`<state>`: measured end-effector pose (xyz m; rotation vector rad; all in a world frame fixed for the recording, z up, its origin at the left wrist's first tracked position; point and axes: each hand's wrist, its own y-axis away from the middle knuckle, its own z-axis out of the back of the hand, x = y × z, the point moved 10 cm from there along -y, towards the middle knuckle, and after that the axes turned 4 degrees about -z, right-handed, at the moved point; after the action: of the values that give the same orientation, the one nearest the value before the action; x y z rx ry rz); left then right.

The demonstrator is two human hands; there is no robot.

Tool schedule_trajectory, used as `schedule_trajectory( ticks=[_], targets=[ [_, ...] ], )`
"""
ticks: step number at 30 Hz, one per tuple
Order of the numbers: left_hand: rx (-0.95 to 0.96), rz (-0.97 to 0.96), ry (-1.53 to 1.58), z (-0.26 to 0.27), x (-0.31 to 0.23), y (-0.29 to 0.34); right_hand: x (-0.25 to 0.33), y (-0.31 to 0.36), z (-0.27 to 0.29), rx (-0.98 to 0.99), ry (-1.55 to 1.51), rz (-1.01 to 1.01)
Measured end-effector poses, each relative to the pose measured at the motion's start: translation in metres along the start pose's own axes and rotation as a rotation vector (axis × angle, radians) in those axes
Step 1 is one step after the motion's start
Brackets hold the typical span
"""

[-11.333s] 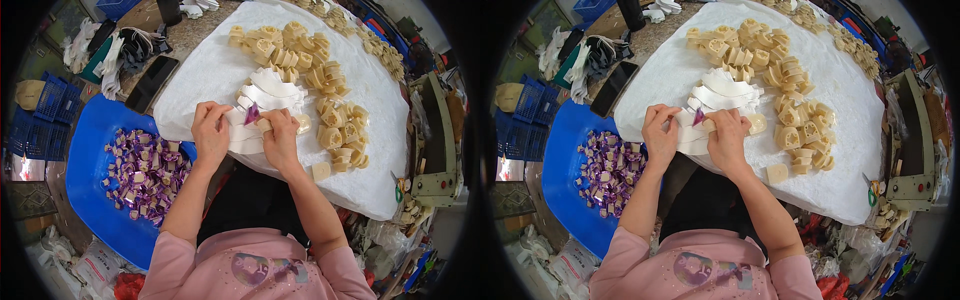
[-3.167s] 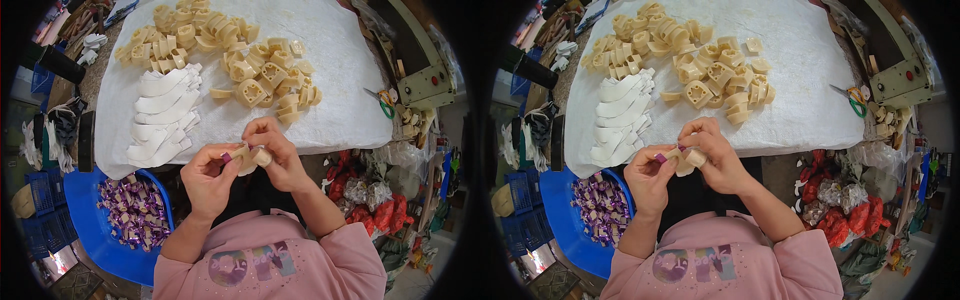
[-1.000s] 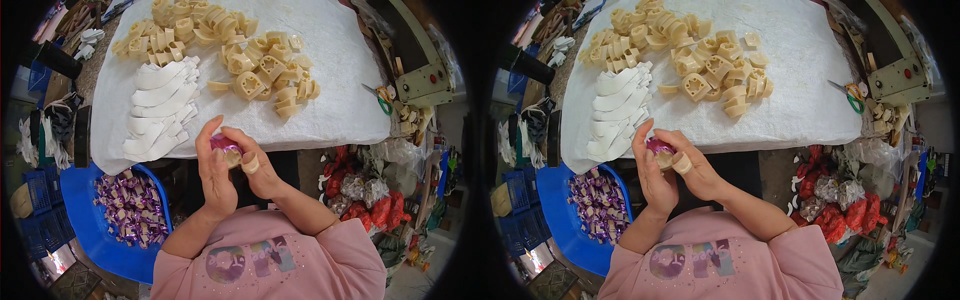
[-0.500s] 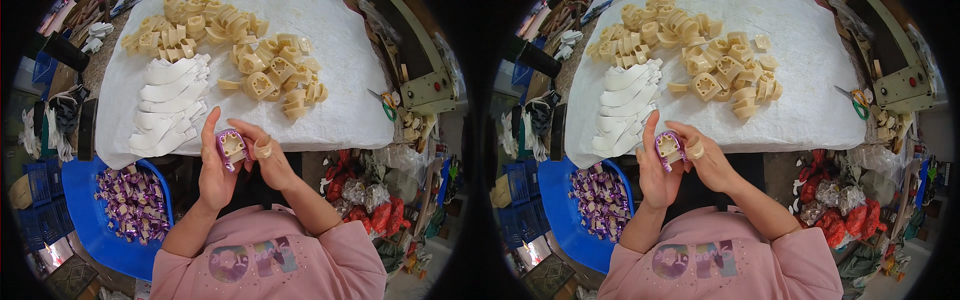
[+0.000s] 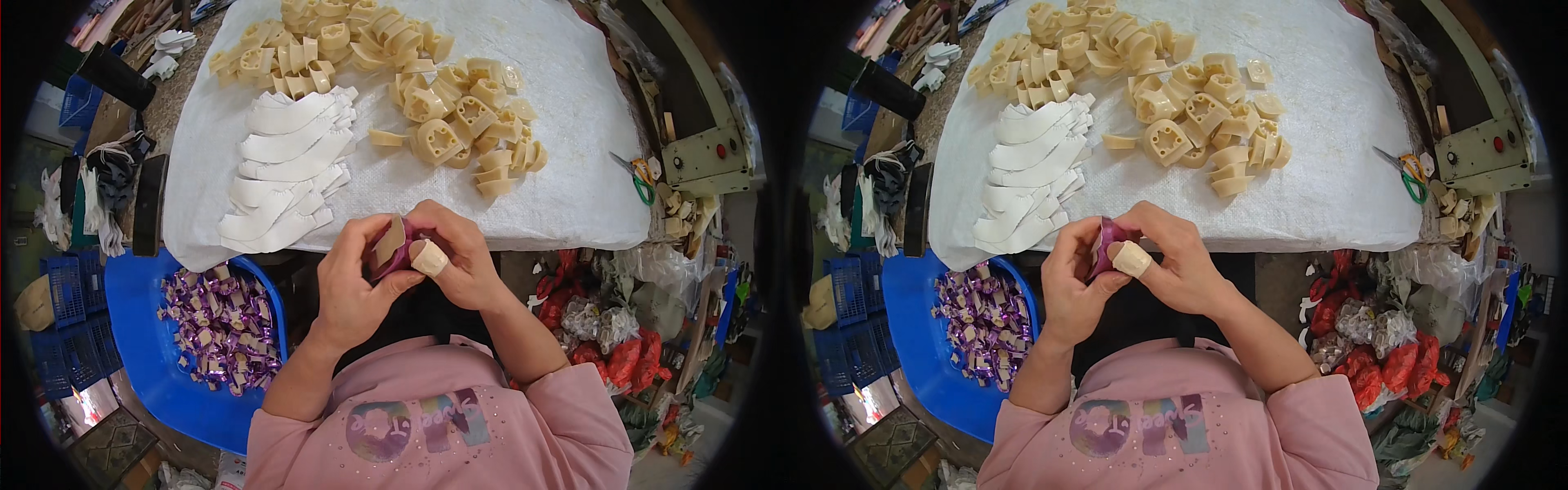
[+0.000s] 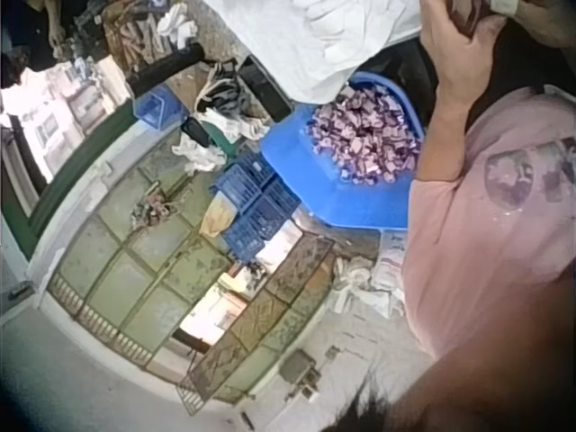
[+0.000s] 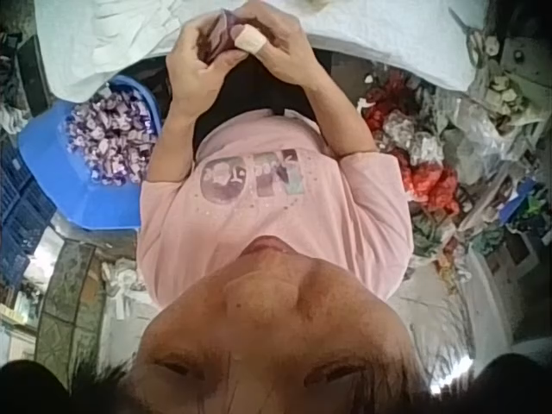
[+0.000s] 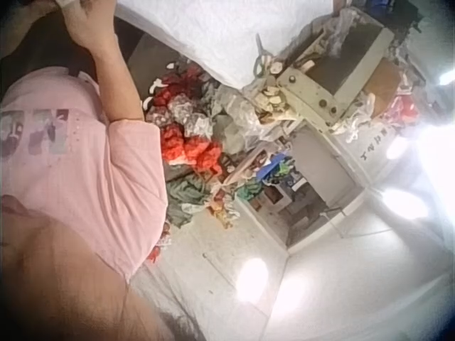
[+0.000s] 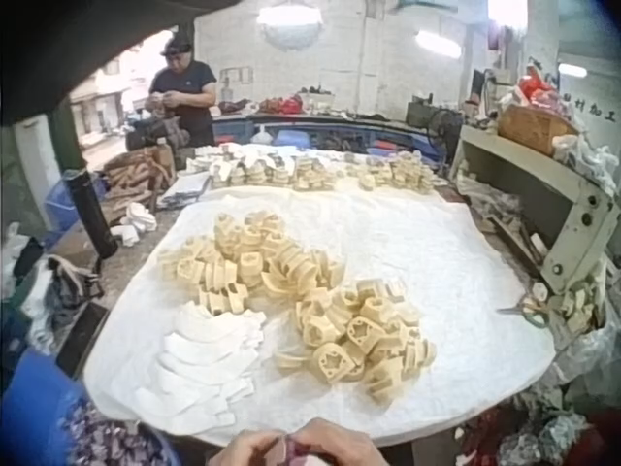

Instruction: The recorder is assembling small shoe heel or sole components by fitting white pieces into tan molded plastic bases.

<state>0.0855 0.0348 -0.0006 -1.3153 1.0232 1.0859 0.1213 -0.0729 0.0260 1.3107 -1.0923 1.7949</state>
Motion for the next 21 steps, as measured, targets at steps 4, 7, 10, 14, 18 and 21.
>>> schedule_trajectory(
  ticks=[4, 7, 10, 14, 18, 21],
  targets=[
    [0.045, -0.047, -0.211, 0.010, -0.016, -0.003, -0.052, 0.006, -0.017, 0.136, -0.663, -0.432],
    [0.035, -0.102, -0.279, 0.007, -0.027, -0.003, -0.051, -0.002, -0.018, 0.170, -0.788, -0.423],
    [0.035, -0.175, -0.372, 0.003, -0.041, -0.004, -0.045, -0.002, -0.015, 0.228, -0.678, -0.433],
    [0.003, -0.266, -0.477, -0.003, -0.049, -0.004, -0.031, -0.003, -0.004, 0.194, -0.144, -0.217],
    [-0.048, -0.303, -0.455, -0.003, -0.044, -0.008, -0.037, 0.002, 0.004, -0.051, -0.167, -0.203],
    [-0.044, -0.350, -0.476, -0.005, -0.046, -0.006, -0.041, 0.005, -0.003, 0.073, -0.499, -0.291]
  ],
)
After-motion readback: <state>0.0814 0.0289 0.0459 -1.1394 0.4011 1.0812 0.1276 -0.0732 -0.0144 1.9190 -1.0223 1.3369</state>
